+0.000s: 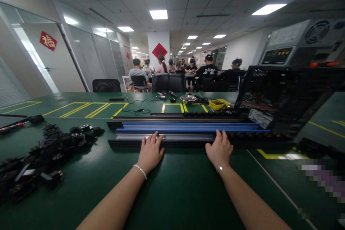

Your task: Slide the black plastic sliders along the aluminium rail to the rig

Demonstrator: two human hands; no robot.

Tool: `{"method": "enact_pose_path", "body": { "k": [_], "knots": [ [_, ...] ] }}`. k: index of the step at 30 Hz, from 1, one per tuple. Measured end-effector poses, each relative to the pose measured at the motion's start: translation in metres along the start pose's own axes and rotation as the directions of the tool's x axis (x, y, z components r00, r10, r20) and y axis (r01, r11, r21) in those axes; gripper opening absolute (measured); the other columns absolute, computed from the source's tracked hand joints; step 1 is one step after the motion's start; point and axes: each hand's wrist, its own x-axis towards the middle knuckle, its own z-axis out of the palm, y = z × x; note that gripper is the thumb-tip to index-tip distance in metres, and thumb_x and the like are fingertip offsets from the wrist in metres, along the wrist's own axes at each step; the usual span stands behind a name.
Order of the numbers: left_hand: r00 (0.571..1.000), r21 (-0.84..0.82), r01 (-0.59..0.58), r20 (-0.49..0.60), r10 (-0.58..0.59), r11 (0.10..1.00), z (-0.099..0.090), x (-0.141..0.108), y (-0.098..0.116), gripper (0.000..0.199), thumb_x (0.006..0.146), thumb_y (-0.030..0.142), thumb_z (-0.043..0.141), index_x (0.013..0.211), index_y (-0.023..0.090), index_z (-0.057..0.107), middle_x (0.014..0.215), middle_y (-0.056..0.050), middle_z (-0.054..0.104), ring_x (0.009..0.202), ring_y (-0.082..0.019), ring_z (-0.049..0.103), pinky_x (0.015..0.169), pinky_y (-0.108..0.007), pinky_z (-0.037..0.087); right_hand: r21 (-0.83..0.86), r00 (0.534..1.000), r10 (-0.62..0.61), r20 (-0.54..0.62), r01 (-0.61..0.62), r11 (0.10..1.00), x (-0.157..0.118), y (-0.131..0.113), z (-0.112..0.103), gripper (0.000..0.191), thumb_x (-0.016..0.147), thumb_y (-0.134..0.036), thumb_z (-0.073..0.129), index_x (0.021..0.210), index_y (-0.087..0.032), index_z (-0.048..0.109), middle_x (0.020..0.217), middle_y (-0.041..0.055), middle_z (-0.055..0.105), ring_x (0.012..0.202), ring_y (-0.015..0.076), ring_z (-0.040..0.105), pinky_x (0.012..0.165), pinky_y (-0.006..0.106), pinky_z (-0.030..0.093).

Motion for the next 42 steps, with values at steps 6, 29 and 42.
{"method": "enact_pose_path", "body": {
  "k": [6,29,42],
  "knots": [
    [1.000,-0.002,0.003,0.001,-0.003,1.000,0.0002,0.0001,0.0006,0.049,0.079,0.035,0.047,0.126,0.028,0.040,0.137,-0.006,0.040,0.121,-0.025,0.038,0.101,-0.046,0.024,-0.011,1.000,-0.026,0.015,0.026,1.000,-0.0003,-0.0005,-0.0005,0.063,0.071,-0.020,0.040,0.133,-0.012,0.032,0.140,0.0142,0.028,0.123,0.0301,0.031,0.101,0.051,0.021],
    [1.000,-0.010,0.009,0.000,-0.009,1.000,0.0007,0.0000,0.0013,0.048,0.079,0.032,0.046,0.126,0.028,0.041,0.137,-0.007,0.040,0.121,-0.025,0.038,0.102,-0.047,0.023,-0.004,0.996,-0.042,0.083,0.042,0.999,-0.0040,-0.0033,0.0004,0.067,0.070,-0.018,0.038,0.135,-0.011,0.024,0.131,0.0133,0.042,0.126,0.0240,0.026,0.103,0.052,0.015],
    [1.000,-0.011,0.019,0.016,-0.018,1.000,-0.0017,0.0000,0.0024,0.049,0.078,0.031,0.047,0.127,0.027,0.041,0.138,-0.007,0.039,0.122,-0.024,0.037,0.103,-0.046,0.022,-0.010,0.990,-0.092,0.108,0.093,0.996,-0.0044,-0.0049,-0.0016,0.066,0.070,-0.016,0.039,0.134,-0.010,0.027,0.129,0.0141,0.045,0.126,0.0244,0.028,0.104,0.051,0.015]
  ]
}}
